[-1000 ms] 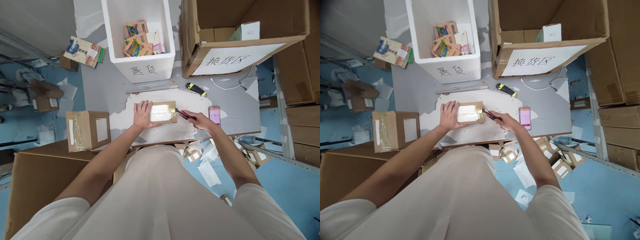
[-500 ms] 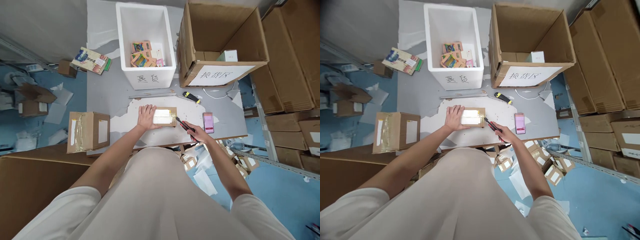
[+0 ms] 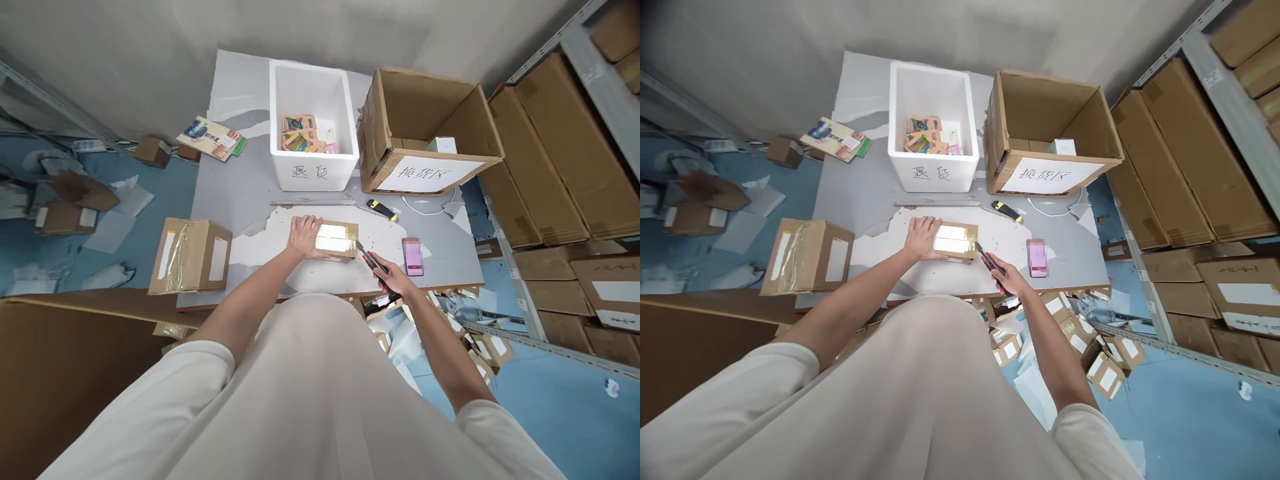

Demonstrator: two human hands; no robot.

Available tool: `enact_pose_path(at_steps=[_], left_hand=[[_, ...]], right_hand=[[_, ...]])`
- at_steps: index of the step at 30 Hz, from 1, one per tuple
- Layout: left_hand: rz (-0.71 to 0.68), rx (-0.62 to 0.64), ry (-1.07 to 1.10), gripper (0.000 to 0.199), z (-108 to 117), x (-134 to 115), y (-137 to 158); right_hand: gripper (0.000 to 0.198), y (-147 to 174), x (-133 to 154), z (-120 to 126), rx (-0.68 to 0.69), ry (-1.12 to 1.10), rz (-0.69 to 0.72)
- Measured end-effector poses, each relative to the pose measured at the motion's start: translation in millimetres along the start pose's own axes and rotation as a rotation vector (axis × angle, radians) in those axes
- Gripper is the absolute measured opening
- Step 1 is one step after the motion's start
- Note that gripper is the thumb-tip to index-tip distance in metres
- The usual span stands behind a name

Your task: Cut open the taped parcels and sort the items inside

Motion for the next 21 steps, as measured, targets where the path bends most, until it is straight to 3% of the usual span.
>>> enact_pose_path(at_steps=[13, 18, 21], left_hand=[[0.047, 0.070, -0.009, 0.114, 5, 0, 5], [0.065, 0.080, -0.013, 0.114, 4, -1, 5], [0.220, 0.077, -0.008, 0.116, 8, -3, 9]], right_hand=[[0.073, 29, -31, -17, -0.019, -0.069, 0.022], [0.076, 49, -58, 4, -0.214, -0.062, 0.063], [0.081, 40, -63, -1, -0.302, -0.183, 0.078]])
Point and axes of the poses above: each hand's wrist, its own y-axis away from the middle knuckle, its own z-axis out of the back of the hand, x = y × z, the point moved 5 cm from there along -y, towards the middle knuckle, and after that the axes turned 6 degrees about x, right-handed, at the moved point
